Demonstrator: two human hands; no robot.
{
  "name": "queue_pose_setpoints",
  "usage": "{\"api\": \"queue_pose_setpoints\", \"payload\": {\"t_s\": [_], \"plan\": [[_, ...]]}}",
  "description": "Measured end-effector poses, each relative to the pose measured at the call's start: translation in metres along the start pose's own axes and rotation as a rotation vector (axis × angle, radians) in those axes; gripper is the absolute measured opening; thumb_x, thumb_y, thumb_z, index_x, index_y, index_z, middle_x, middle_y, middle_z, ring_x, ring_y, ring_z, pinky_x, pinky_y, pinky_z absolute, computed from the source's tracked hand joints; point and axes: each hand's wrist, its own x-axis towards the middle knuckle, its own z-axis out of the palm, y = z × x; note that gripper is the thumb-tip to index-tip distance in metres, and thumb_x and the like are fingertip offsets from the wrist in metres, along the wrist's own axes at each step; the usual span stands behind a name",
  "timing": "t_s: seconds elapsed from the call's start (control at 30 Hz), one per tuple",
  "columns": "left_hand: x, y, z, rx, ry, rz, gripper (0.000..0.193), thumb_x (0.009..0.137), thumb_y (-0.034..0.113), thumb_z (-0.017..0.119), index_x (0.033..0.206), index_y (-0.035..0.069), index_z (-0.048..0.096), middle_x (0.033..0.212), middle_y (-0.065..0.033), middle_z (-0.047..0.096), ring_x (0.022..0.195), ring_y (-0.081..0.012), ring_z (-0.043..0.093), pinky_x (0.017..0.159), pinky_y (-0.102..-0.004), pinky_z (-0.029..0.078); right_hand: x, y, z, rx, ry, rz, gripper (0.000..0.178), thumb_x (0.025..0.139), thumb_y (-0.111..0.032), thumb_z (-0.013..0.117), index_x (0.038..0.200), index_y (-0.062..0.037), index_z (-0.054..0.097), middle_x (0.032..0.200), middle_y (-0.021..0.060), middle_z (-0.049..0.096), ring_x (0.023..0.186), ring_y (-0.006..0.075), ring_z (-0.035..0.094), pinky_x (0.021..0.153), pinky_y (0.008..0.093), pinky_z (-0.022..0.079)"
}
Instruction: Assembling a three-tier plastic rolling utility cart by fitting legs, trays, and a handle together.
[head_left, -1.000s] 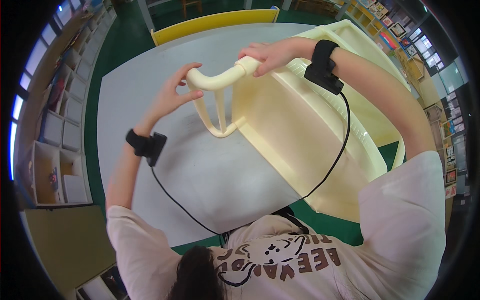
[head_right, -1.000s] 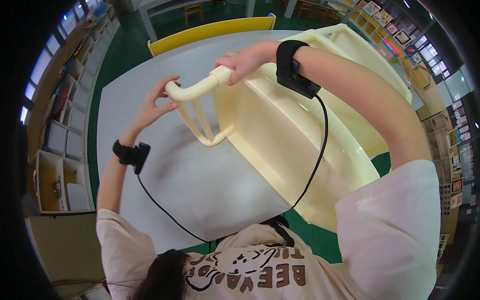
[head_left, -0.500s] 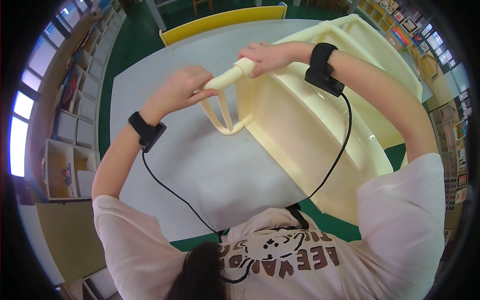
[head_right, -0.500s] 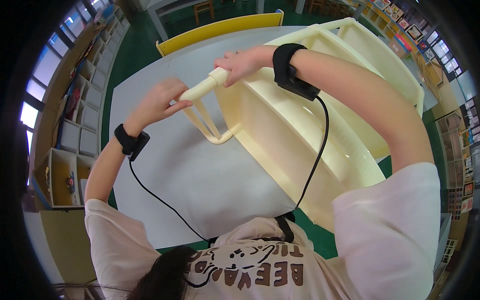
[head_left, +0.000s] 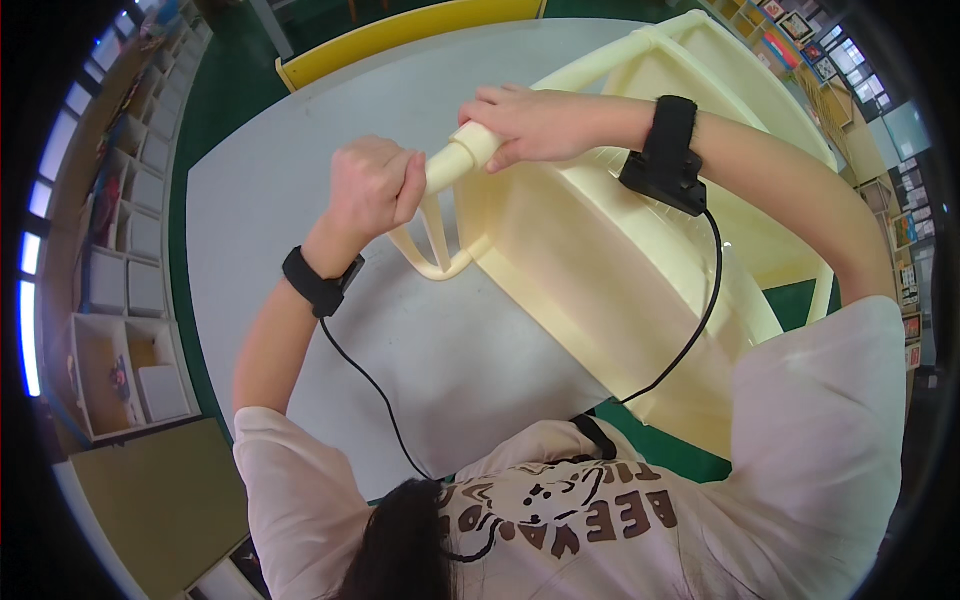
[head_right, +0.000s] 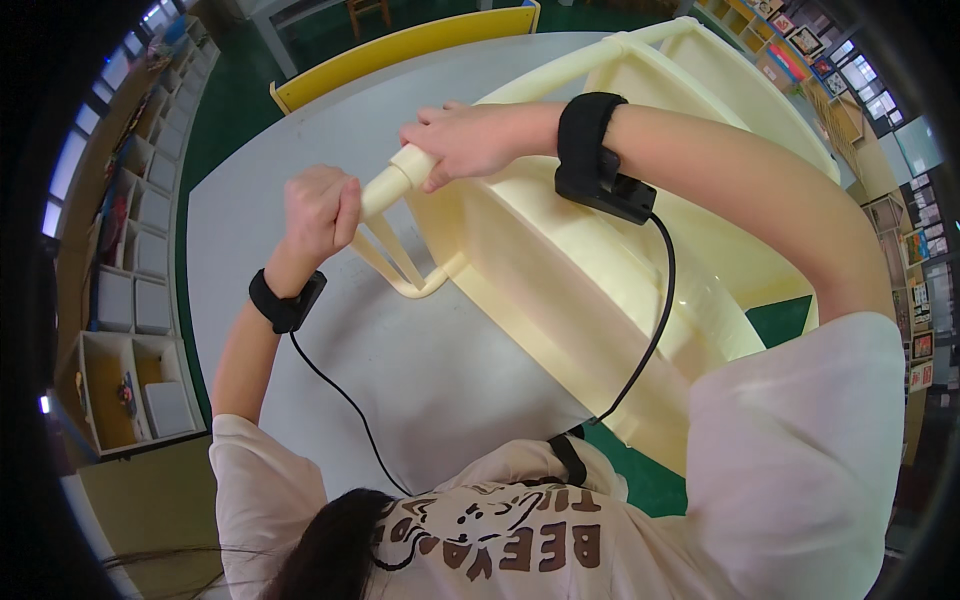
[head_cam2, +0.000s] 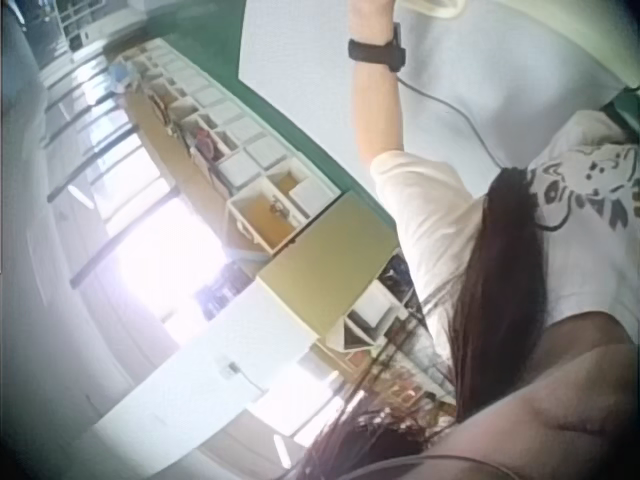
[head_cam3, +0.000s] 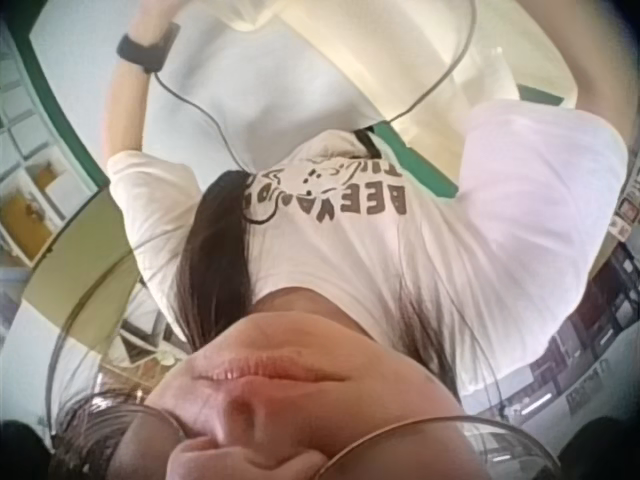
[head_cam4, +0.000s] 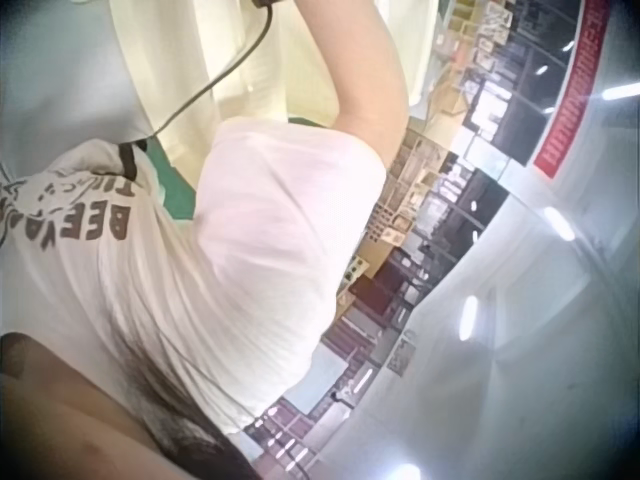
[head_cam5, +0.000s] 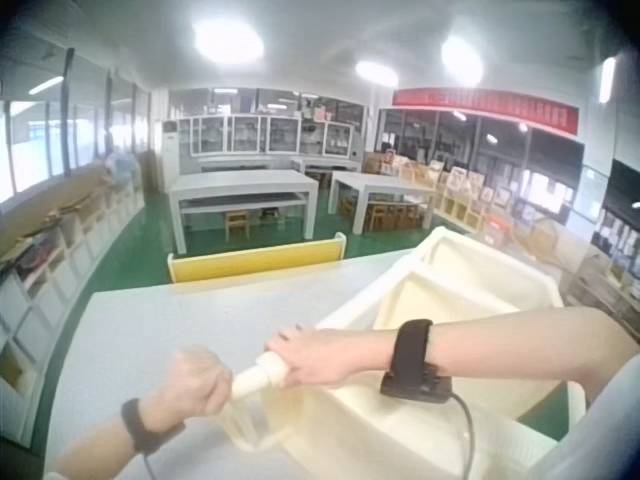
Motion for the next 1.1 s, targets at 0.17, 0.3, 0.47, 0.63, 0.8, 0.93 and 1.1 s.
{"api": "queue_pose_setpoints", "payload": {"t_s": [0.17, 0.3, 0.47, 0.63, 0.8, 0.93, 1.1], "plan": [[-0.001, 0.0, 0.007, 0.039, 0.111, 0.027, 0.018, 0.065, 0.002, 0.05, 0.048, 0.004, 0.045, 0.042, -0.0073, 0.037, 0.037, -0.0235, 0.036, 0.037, -0.0317, 0.029, 0.003, 0.007, 0.006, -0.022, 0.067, -0.055, 0.039, 0.075, -0.027, 0.055, 0.103, -0.0048, 0.04, 0.096, 0.0131, 0.042, 0.092, 0.0305, 0.04, 0.077, 0.0368, 0.035], [-0.002, 0.001, 0.01, 0.068, 0.107, 0.002, 0.019, 0.065, 0.002, 0.05, 0.047, 0.005, 0.044, 0.042, -0.0067, 0.035, 0.037, -0.0227, 0.035, 0.036, -0.0313, 0.028, 0.003, 0.007, 0.007, -0.042, 0.087, -0.059, 0.039, 0.074, -0.027, 0.055, 0.102, -0.0043, 0.041, 0.095, 0.0136, 0.043, 0.09, 0.0303, 0.042, 0.076, 0.0367, 0.036], [-0.009, -0.001, 0.01, 0.047, 0.123, -0.01, 0.021, 0.066, 0.003, 0.051, 0.047, 0.005, 0.042, 0.041, -0.0065, 0.034, 0.037, -0.0226, 0.036, 0.036, -0.0317, 0.027, 0.004, -0.003, 0.009, -0.021, 0.061, -0.002, 0.032, 0.074, -0.019, 0.055, 0.098, -0.0031, 0.04, 0.096, 0.0105, 0.042, 0.095, 0.027, 0.039, 0.077, 0.0338, 0.034], [-0.006, 0.007, 0.013, 0.097, 0.119, -0.092, 0.022, 0.067, 0.007, 0.053, 0.047, 0.006, 0.043, 0.042, -0.0077, 0.037, 0.039, -0.0245, 0.037, 0.036, -0.0331, 0.027, 0.004, 0.004, 0.009, -0.018, 0.053, -0.045, 0.031, 0.075, -0.016, 0.053, 0.1, -0.002, 0.039, 0.095, 0.0121, 0.041, 0.091, 0.0273, 0.04, 0.077, 0.0328, 0.034], [-0.001, 0.001, 0.016, 0.096, 0.142, -0.076, 0.022, 0.068, 0.01, 0.054, 0.048, 0.006, 0.045, 0.042, -0.0071, 0.038, 0.039, -0.0248, 0.037, 0.036, -0.0337, 0.027, 0.011, 0.019, 0.009, -0.033, 0.028, -0.061, 0.042, 0.075, -0.025, 0.055, 0.106, -0.0039, 0.038, 0.099, 0.0135, 0.041, 0.094, 0.0281, 0.041, 0.078, 0.034, 0.034], [-0.006, 0.004, 0.011, 0.063, 0.064, -0.173, 0.011, 0.07, 0.014, 0.054, 0.061, 0.007, 0.051, 0.056, -0.006, 0.046, 0.054, -0.0224, 0.046, 0.049, -0.0315, 0.036, 0.017, 0.019, 0.007, -0.053, -0.013, -0.045, 0.04, 0.075, -0.031, 0.054, 0.103, -0.0062, 0.04, 0.098, 0.0136, 0.04, 0.095, 0.0297, 0.041, 0.078, 0.0362, 0.033], [-0.018, 0.034, 0.004, 0.19, 0.31, -0.092, 0.017, 0.068, 0.01, 0.058, 0.083, 0.009, 0.05, 0.089, -0.0072, 0.046, 0.086, -0.0241, 0.042, 0.077, -0.0343, 0.031, 0.001, -0.002, -0.002, -0.245, 0.016, 0.069, 0.058, 0.069, -0.04, 0.058, 0.112, -0.0074, 0.036, 0.104, 0.0156, 0.041, 0.098, 0.0296, 0.04, 0.079, 0.0364, 0.035]]}}
